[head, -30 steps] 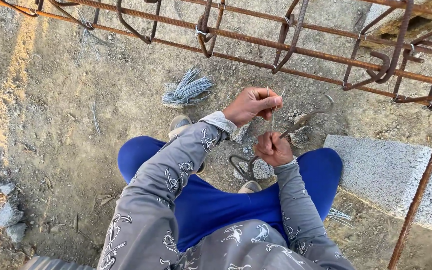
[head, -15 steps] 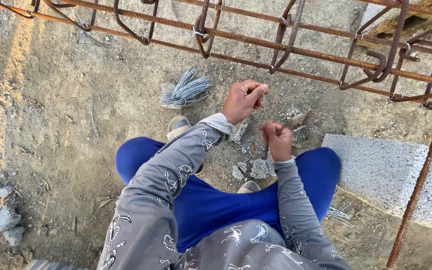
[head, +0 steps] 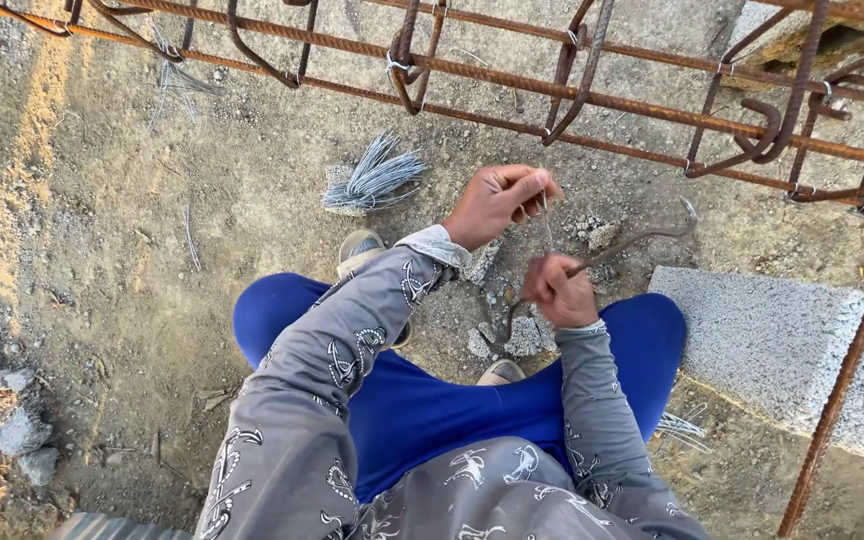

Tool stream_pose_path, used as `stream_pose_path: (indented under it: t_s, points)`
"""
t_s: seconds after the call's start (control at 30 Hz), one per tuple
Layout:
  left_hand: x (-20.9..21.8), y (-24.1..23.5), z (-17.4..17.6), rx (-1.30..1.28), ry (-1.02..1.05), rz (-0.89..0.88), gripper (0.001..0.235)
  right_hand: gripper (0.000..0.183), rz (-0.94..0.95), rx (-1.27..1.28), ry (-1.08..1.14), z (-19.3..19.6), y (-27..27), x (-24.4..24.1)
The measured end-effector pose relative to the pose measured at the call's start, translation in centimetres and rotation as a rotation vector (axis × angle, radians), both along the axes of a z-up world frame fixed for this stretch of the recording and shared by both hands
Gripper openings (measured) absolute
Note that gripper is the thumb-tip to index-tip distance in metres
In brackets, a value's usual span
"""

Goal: Tying steel rebar intersections using wire and a hook tool

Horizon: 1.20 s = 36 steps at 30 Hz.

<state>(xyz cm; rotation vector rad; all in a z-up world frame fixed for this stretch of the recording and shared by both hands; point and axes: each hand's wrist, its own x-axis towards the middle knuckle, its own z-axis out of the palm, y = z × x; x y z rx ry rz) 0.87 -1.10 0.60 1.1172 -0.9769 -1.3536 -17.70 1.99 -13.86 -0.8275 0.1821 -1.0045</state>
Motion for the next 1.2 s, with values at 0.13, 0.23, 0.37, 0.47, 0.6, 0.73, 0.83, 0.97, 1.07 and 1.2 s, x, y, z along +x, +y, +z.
stream_pose_path:
  t_s: [0.13,0.23,0.37,0.47,0.6,0.73,0.83,0.97,1.07,1.2]
  points:
    - [0.6,-0.9,-3.5,0.075,-0.106,0.216,0.031,0.031,-0.429,-0.408,0.802,3.3,-0.3,1.0]
    - [1.0,-1.1,-4.8,0.213,-0.217,0.345,0.032,0.037,-0.713,-0.828,1.107,2.3,0.0,1.9]
    - [1.7,-1.4,-2.0,0.148,-0.168,0.406,0.026,0.024,-0.653,-0.403,0.987,5.1,0.9,2.1]
    - [2.8,-2.2,0.1,0.032,-0.230,0.428,0.027,0.036,-0.615,-0.027,0.804,8.6,0.1,1.8]
    - [3.0,-1.8,2.7,-0.071,-0.335,0.486,0.026,0.045,-0.780,0.222,0.592,8.0,-3.2,1.5]
    - [3.1,-1.8,4.0,-0.088,-0.342,0.477,0.027,0.045,-0.669,0.236,0.669,6.0,-5.4,4.5]
    - [3.7,-2.2,3.4,-0.077,-0.251,0.434,0.024,0.045,-0.590,0.168,0.645,4.7,-5.2,6.3]
    - [4.2,-2.4,3.6,-0.061,-0.182,0.440,0.017,0.046,-0.663,0.142,0.665,6.0,-5.5,6.4]
    - [4.3,-2.2,4.2,-0.047,-0.144,0.438,0.014,0.044,-0.658,0.109,0.673,6.8,-5.6,6.3]
    - [4.8,-1.8,5.8,-0.025,-0.105,0.301,0.009,0.045,-0.665,0.213,0.485,7.0,-6.0,4.1]
